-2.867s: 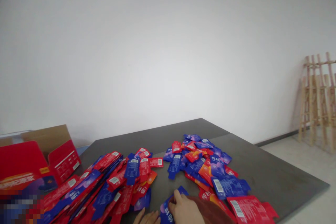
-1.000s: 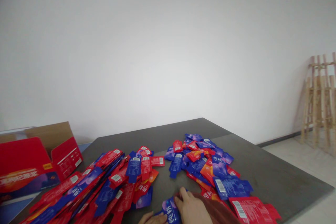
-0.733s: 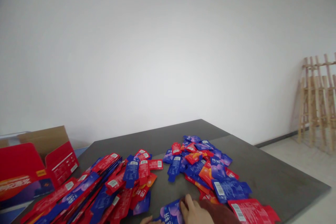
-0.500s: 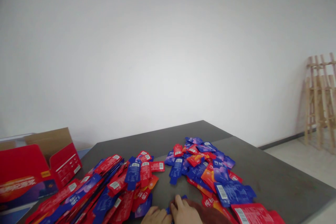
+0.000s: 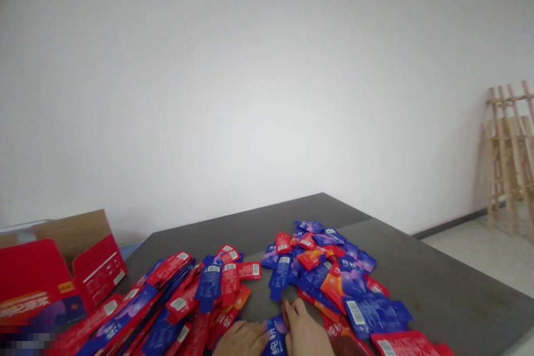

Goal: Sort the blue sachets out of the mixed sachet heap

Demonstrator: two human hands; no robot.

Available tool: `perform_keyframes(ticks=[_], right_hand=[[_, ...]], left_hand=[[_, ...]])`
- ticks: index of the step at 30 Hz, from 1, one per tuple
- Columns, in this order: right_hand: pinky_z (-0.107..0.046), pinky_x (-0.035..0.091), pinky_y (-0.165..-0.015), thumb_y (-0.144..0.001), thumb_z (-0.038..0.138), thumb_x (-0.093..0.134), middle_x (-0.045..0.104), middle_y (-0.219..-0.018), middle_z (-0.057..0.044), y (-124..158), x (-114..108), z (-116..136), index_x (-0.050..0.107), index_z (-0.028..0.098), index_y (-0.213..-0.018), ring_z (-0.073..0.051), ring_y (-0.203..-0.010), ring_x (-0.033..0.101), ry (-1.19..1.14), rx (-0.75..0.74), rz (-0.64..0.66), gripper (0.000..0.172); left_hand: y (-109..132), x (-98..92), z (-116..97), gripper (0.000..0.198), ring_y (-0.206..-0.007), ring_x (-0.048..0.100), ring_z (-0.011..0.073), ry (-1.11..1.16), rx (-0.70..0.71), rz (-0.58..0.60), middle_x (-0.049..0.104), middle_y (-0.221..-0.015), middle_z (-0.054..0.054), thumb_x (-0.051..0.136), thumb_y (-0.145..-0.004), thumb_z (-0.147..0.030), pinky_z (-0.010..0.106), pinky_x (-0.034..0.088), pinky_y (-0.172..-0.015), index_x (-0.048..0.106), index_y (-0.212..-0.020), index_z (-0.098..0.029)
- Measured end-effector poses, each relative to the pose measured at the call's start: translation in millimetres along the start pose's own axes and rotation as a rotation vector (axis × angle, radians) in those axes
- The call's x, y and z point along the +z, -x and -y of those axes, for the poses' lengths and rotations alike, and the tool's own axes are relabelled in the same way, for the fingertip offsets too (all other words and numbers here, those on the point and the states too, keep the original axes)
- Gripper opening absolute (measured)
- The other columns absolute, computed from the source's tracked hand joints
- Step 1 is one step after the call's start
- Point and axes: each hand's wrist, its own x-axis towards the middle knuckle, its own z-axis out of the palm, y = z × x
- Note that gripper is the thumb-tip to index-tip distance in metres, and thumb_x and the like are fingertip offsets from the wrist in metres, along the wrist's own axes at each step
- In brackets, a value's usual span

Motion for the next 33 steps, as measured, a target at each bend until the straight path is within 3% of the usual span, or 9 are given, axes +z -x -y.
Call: perform_keyframes(ticks=[2, 5, 7, 12, 19, 23, 26, 29, 33], right_hand=[[-0.027, 0.05, -0.087, -0.072, 0.003, 0.04, 0.059, -0.13, -0.014, 1, 0, 0, 0.052, 0.015, -0.14, -0.02, -0.106, 0.065, -0.048, -0.017, -0.011, 0.07], [-0.028, 0.05, -0.089, -0.071, 0.005, 0.041, 0.058, -0.135, -0.009, 2, -1, -1, 0.049, 0.022, -0.144, -0.021, -0.112, 0.063, -0.099, -0.016, -0.057, 0.075], [-0.027, 0.05, -0.089, -0.072, 0.006, 0.042, 0.059, -0.133, -0.007, 2, -1, -4, 0.051, 0.026, -0.142, -0.021, -0.112, 0.063, -0.105, -0.006, -0.084, 0.073], [-0.028, 0.05, -0.089, -0.073, 0.005, 0.043, 0.062, -0.126, -0.008, 0, 1, -7, 0.057, 0.024, -0.136, -0.021, -0.107, 0.065, -0.088, -0.008, -0.099, 0.068], [-0.03, 0.051, -0.089, -0.074, -0.003, 0.038, 0.062, -0.122, -0.013, -18, -4, 9, 0.059, 0.015, -0.132, -0.021, -0.1, 0.067, -0.037, -0.042, -0.056, 0.064], [-0.03, 0.05, -0.091, -0.074, -0.003, 0.04, 0.064, -0.116, -0.012, -28, -8, 16, 0.065, 0.015, -0.123, -0.021, -0.101, 0.067, -0.056, -0.069, -0.047, 0.058], [-0.03, 0.05, -0.09, -0.074, -0.003, 0.041, 0.065, -0.113, -0.011, -31, -7, 15, 0.066, 0.016, -0.12, -0.021, -0.101, 0.067, -0.077, -0.064, -0.055, 0.056], [-0.03, 0.048, -0.093, -0.072, -0.003, 0.041, 0.064, -0.116, -0.011, -31, -7, 12, 0.063, 0.014, -0.125, -0.021, -0.105, 0.066, -0.122, -0.05, -0.066, 0.059], [-0.03, 0.046, -0.096, -0.071, 0.0, 0.046, 0.061, -0.128, -0.017, -28, -13, 16, 0.053, 0.007, -0.136, -0.022, -0.111, 0.063, -0.135, -0.021, -0.032, 0.066]], left_hand=[[-9, 1.2, -2, 0.034, -0.107, 0.068, 0.0242, 0.037, -0.039, 0.086, 0.069, -0.123, 0.008, 0.062, -0.09, -0.025, 0.035, 0.055, -0.088, 0.058, -0.124, -0.021], [-26, 1.8, -13, 0.052, -0.116, 0.063, 0.0274, 0.168, -0.137, 0.233, 0.063, -0.131, 0.013, 0.067, -0.086, -0.036, 0.04, 0.053, -0.096, 0.053, -0.133, -0.016], [-33, 1.2, -20, 0.049, -0.114, 0.064, 0.0277, 0.201, -0.159, 0.27, 0.066, -0.128, 0.011, 0.066, -0.088, -0.038, 0.04, 0.054, -0.094, 0.056, -0.132, -0.019], [-29, -8.3, -21, 0.035, -0.104, 0.069, 0.0265, -0.022, -0.152, 0.218, 0.073, -0.112, 0.009, 0.055, -0.095, -0.018, 0.038, 0.058, -0.082, 0.059, -0.129, -0.023], [-27, -47.0, 2, 0.041, -0.084, 0.073, 0.0232, -0.178, -0.154, 0.371, 0.076, -0.086, 0.011, 0.054, -0.092, -0.01, 0.046, 0.05, -0.099, 0.059, -0.132, -0.015], [-29, -54.7, 6, 0.05, -0.096, 0.071, 0.0255, -0.106, -0.188, 0.424, 0.075, -0.096, 0.011, 0.057, -0.093, -0.023, 0.047, 0.047, -0.102, 0.049, -0.142, -0.02], [-34, -59.9, 6, 0.047, -0.096, 0.071, 0.023, -0.026, -0.215, 0.525, 0.075, -0.097, 0.011, 0.049, -0.094, -0.015, 0.045, 0.043, -0.105, 0.05, -0.141, -0.019], [-40, -79.3, 10, 0.051, -0.094, 0.07, 0.023, 0.03, -0.297, 0.53, 0.075, -0.098, 0.011, 0.046, -0.092, -0.008, 0.043, 0.045, -0.101, 0.05, -0.141, -0.02], [-42, -125.0, 38, 0.057, -0.094, 0.068, 0.024, 0.032, -0.475, 0.378, 0.074, -0.101, 0.007, 0.047, -0.089, -0.007, 0.038, 0.048, -0.09, 0.047, -0.143, -0.023]])
